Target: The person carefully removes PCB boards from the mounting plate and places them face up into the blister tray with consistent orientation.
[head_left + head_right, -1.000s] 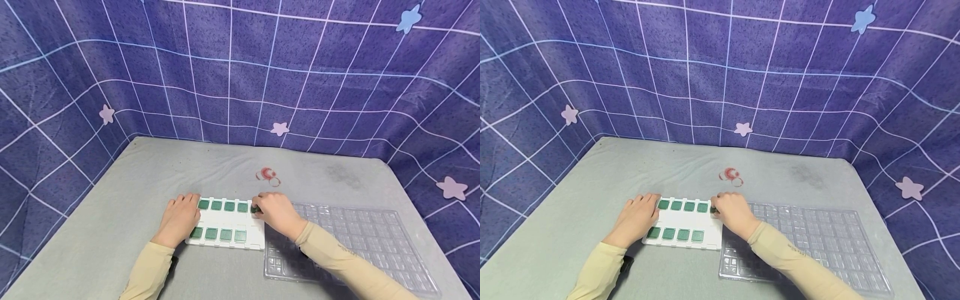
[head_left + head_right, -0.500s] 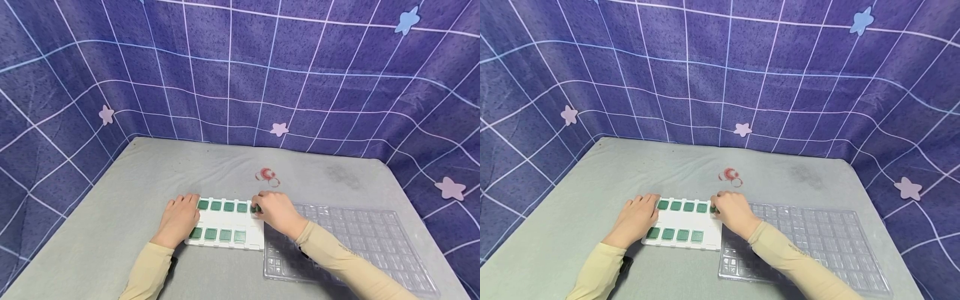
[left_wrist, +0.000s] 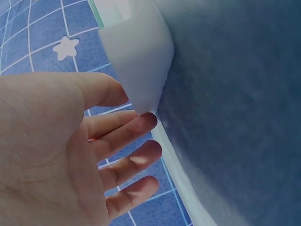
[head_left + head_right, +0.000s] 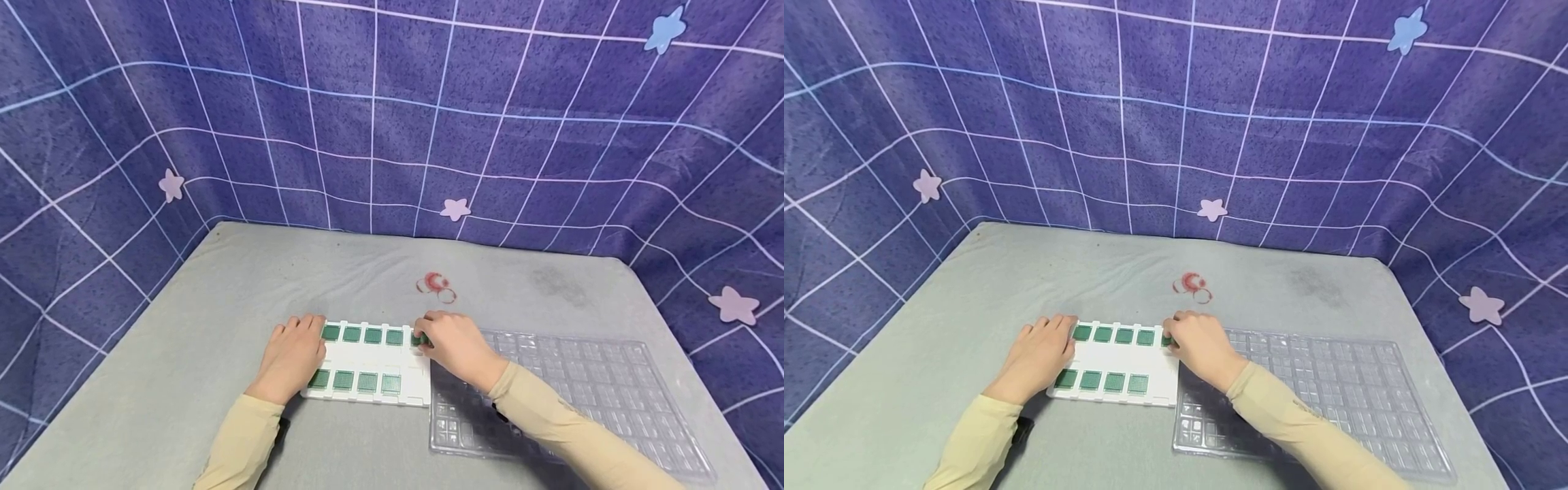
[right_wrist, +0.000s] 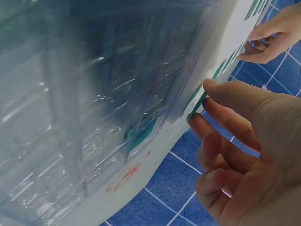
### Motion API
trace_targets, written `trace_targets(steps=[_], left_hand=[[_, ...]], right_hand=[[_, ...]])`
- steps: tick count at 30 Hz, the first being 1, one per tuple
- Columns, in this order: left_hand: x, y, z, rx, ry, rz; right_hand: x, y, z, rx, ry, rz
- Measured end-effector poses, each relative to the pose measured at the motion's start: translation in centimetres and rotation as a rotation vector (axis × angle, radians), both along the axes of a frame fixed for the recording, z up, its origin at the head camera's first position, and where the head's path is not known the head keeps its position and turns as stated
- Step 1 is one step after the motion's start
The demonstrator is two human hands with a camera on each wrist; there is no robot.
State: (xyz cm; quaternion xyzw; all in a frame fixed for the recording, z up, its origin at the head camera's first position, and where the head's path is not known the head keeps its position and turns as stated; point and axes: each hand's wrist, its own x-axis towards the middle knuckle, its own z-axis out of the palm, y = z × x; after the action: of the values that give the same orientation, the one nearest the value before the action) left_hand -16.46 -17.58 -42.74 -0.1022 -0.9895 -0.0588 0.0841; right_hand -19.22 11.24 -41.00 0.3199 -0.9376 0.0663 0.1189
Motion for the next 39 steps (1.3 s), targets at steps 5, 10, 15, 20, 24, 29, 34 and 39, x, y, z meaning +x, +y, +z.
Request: trace_targets(steps=[5, 10, 15, 20, 24, 29, 34, 39], left_hand=[[-0.1, 0.0, -0.1, 0.000, 0.009, -0.002], [-0.1, 0.0, -0.1, 0.008, 0.011, 0.001], [-0.1, 0.0, -0.2, 0.010, 0.010, 0.004], [-0.1, 0.0, -0.2, 0.010, 0.001, 0.006], [-0.1, 0.0, -0.2, 0.004, 0.000, 0.006], [-0.1, 0.0, 0.0, 0.000, -0.011, 0.008], [0.0, 0.0, 0.1, 0.004, -0.015, 0.006], [0.0, 0.1, 0.1, 0.004, -0.012, 0.004]], right_hand=[[0.2, 0.6, -0.1, -0.024, 0.000, 0.002], [0.4, 1.4, -0.1, -0.035, 0.021, 0.006], [0.6, 2.6, 0.0, -0.026, 0.037, 0.000], [0.7, 4.2, -0.1, -0.022, 0.037, -0.022], [0.7, 5.4, -0.1, -0.012, 0.039, -0.042], [0.7, 6.6, -0.3, -0.011, 0.015, -0.052], [0.7, 7.4, -0.5, -0.005, 0.014, -0.043], [0.8, 7.7, -0.6, 0.000, 0.021, -0.037]])
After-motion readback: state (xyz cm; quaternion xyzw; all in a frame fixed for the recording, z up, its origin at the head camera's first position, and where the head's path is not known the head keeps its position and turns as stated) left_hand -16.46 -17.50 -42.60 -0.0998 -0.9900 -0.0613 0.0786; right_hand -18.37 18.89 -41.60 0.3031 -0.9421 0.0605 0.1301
